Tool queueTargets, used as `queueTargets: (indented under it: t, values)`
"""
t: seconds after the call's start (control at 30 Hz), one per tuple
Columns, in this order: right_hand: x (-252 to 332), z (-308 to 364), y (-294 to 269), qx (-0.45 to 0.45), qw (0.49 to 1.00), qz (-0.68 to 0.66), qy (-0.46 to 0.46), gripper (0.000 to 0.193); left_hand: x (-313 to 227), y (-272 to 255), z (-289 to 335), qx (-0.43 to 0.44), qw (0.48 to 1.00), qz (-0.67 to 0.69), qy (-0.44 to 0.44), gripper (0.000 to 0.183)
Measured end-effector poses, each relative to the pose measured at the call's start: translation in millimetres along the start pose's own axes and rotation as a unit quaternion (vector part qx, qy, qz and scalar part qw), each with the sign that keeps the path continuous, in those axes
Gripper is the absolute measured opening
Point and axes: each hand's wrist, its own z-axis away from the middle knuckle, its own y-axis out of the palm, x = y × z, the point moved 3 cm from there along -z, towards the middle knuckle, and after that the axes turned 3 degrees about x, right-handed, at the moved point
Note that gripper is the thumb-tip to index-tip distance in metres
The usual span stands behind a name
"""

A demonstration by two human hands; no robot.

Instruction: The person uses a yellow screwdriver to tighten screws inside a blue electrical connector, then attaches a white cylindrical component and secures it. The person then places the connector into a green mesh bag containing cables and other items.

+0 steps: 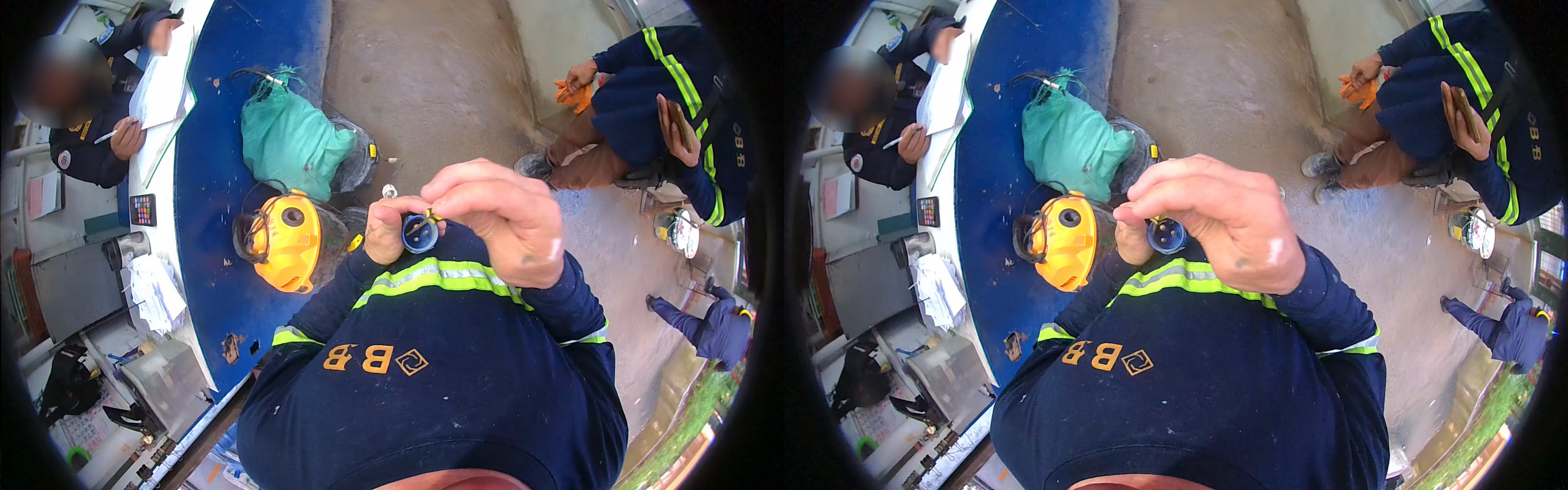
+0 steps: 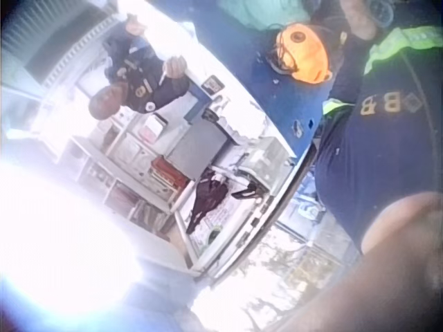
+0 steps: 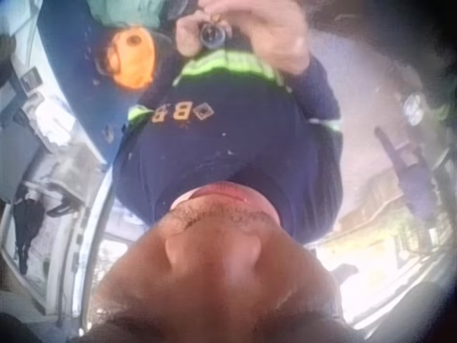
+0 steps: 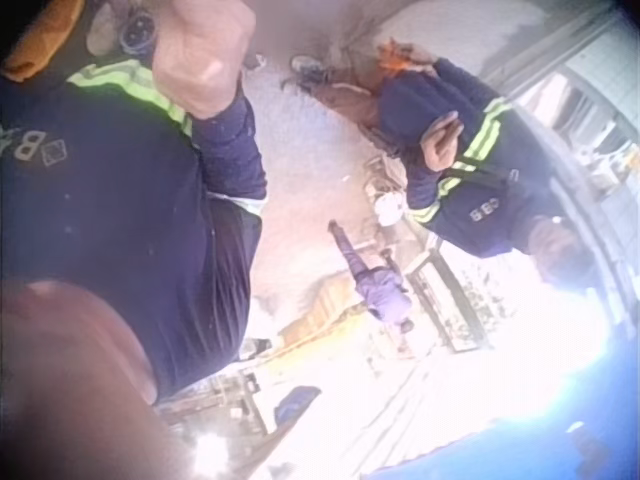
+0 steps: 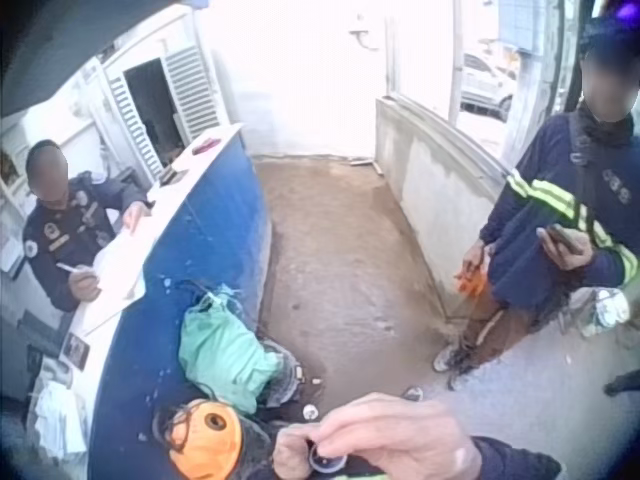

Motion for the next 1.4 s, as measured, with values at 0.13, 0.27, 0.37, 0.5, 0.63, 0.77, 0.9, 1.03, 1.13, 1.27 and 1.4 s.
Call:
queueTargets:
  t: [0.13, 0.27, 0.37, 0.5, 0.63, 0.77, 0.9, 1.03, 1.13, 1.27, 1.4]
  values:
    - [-4.3, 3.3, 8.8, 0.011, 1.0, 0.015, 0.008, 0.016, -6.6, 5.9, 0.4, -0.027, 0.999, -0.016, 0.018, 0.091]
    - [-11.8, 8.8, 12.7, 0.018, 0.999, 0.008, 0.025, 0.017, -12.3, 10.1, -0.1, -0.021, 0.998, -0.054, 0.014, 0.092]
    - [-14.9, 9.3, 12.6, 0.018, 0.999, 0.024, 0.019, 0.017, -6.8, 8.5, -0.6, -0.014, 0.999, -0.045, 0.024, 0.092]
    - [-12.4, 9.8, 12.0, 0.018, 0.999, 0.043, 0.022, 0.017, -2.4, 7.6, -0.8, -0.013, 0.999, -0.029, 0.028, 0.093]
    - [-12.0, 8.9, 11.9, 0.013, 0.998, 0.065, 0.005, 0.017, -0.7, 6.1, 0.2, -0.012, 0.999, -0.019, 0.023, 0.093]
    - [-12.5, 7.7, 11.7, 0.007, 0.998, 0.061, 0.009, 0.017, 3.9, 3.7, 0.9, -0.014, 1.0, -0.011, 0.022, 0.094]
    - [-14.8, 6.1, 13.0, 0.008, 0.997, 0.071, -0.008, 0.017, -0.8, 3.1, 0.3, -0.024, 0.999, -0.019, 0.017, 0.092]
    - [-14.7, 4.7, 15.7, -0.004, 0.996, 0.092, -0.013, 0.027, -7.8, -3.5, -1.0, -0.047, 0.993, -0.11, 0.014, 0.09]
    - [-10.5, 4.3, 12.7, 0.021, 0.99, 0.135, -0.017, 0.031, -15.4, -1.7, -2.3, -0.023, 0.988, -0.136, -0.069, 0.089]
    - [-11.2, 8.6, 1.6, 0.065, 0.989, 0.131, -0.003, 0.024, -12.0, -0.3, -8.4, 0.078, 0.98, -0.146, -0.112, 0.083]
    - [-7.4, 20.9, -22.2, 0.112, 0.979, 0.15, 0.081, 0.027, -14.2, -18.4, -8.6, 0.258, 0.939, -0.167, -0.153, 0.096]
